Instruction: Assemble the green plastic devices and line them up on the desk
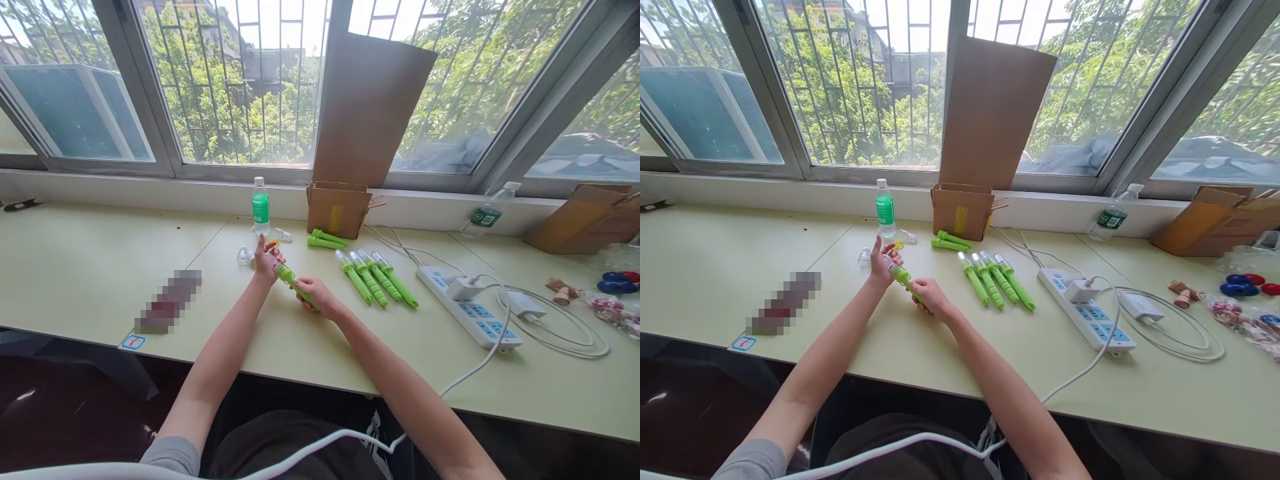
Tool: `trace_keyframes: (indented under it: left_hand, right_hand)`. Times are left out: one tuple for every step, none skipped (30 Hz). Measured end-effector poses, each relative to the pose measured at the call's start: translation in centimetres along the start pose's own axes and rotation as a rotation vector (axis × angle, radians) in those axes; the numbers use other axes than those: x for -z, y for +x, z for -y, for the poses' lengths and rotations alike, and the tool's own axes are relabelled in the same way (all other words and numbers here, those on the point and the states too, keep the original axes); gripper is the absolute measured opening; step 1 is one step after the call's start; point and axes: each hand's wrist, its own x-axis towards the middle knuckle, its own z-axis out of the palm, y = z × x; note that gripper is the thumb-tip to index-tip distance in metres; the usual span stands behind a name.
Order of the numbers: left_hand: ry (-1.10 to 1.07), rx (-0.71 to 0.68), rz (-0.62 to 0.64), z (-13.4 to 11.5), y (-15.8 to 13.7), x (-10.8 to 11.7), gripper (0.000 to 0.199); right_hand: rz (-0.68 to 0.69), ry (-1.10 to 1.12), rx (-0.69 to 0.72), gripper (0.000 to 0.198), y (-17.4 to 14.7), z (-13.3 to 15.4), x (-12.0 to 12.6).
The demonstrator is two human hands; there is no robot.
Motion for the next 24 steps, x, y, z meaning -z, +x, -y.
trace_keyframes:
  left_hand:
    - [-0.002,-0.004,-0.013,0.0,0.1,0.0,0.055]
    - [-0.003,-0.009,-0.028,0.1,0.1,0.1,0.055]
    - [-0.005,-0.014,-0.044,0.1,0.2,0.1,0.055]
    - [-0.008,-0.017,-0.059,0.2,0.2,0.1,0.055]
    - [-0.016,-0.020,-0.071,0.2,0.3,0.2,0.055]
    - [-0.030,-0.021,-0.079,0.2,0.3,0.2,0.054]
    - [-0.047,-0.020,-0.082,0.2,0.3,0.3,0.054]
    - [-0.064,-0.018,-0.081,0.1,0.3,0.3,0.053]
    - [-0.078,-0.014,-0.077,0.1,0.3,0.3,0.052]
    - [-0.089,-0.010,-0.070,0.0,0.3,0.3,0.052]
    - [-0.095,-0.007,-0.063,-0.1,0.3,0.2,0.052]
    - [-0.096,-0.002,-0.056,-0.2,0.2,0.2,0.052]
    - [-0.095,0.004,-0.049,-0.3,0.2,0.1,0.052]
    - [-0.091,0.009,-0.041,-0.4,0.1,0.0,0.052]
    - [-0.085,0.015,-0.031,-0.5,0.0,-0.1,0.052]
    - [-0.079,0.021,-0.016,-0.6,-0.1,-0.2,0.052]
    - [-0.076,0.028,0.006,-0.7,-0.2,-0.2,0.052]
    - [-0.076,0.037,0.037,-0.8,-0.3,-0.3,0.052]
    - [-0.082,0.045,0.075,-1.0,-0.4,-0.4,0.052]
    - [-0.090,0.052,0.117,-1.1,-0.5,-0.5,0.051]
    - [-0.100,0.058,0.156,-1.2,-0.6,-0.5,0.051]
    - [-0.109,0.061,0.187,-1.2,-0.7,-0.5,0.050]
    - [-0.115,0.059,0.205,-1.2,-0.7,-0.5,0.050]
    - [-0.117,0.053,0.203,-1.2,-0.6,-0.5,0.050]
  right_hand:
    - [-0.065,-0.093,0.042,0.041,0.0,0.0,-0.1]
    - [-0.148,-0.210,0.088,0.040,0.0,-0.1,-0.2]
    - [-0.236,-0.335,0.130,0.038,-0.1,-0.1,-0.3]
    - [-0.316,-0.454,0.159,0.034,-0.1,-0.1,-0.4]
    - [-0.379,-0.556,0.175,0.030,-0.2,-0.1,-0.5]
    - [-0.420,-0.639,0.180,0.026,-0.3,-0.1,-0.6]
    - [-0.438,-0.703,0.183,0.023,-0.4,0.0,-0.7]
    - [-0.438,-0.747,0.189,0.022,-0.6,0.1,-0.8]
    - [-0.427,-0.771,0.198,0.021,-0.7,0.2,-0.9]
    - [-0.413,-0.776,0.208,0.021,-0.8,0.3,-1.0]
    - [-0.402,-0.759,0.217,0.022,-0.8,0.5,-1.1]
    - [-0.394,-0.720,0.223,0.023,-0.8,0.6,-1.2]
    - [-0.387,-0.659,0.225,0.026,-0.8,0.6,-1.3]
    - [-0.373,-0.577,0.221,0.029,-0.7,0.6,-1.3]
    - [-0.344,-0.473,0.205,0.032,-0.7,0.6,-1.3]
    - [-0.298,-0.345,0.169,0.036,-0.6,0.6,-1.2]
    - [-0.228,-0.195,0.114,0.038,-0.5,0.6,-1.0]
    - [-0.140,-0.033,0.045,0.039,-0.4,0.6,-0.7]
    - [-0.038,0.131,-0.033,0.040,-0.4,0.6,-0.3]
    - [0.066,0.277,-0.099,0.040,-0.4,0.6,0.0]
    - [0.153,0.383,-0.140,0.040,-0.3,0.7,0.3]
    - [0.203,0.440,-0.155,0.040,-0.3,0.7,0.5]
    - [0.216,0.451,-0.153,0.040,-0.3,0.7,0.5]
    - [0.190,0.415,-0.140,0.039,-0.4,0.7,0.4]
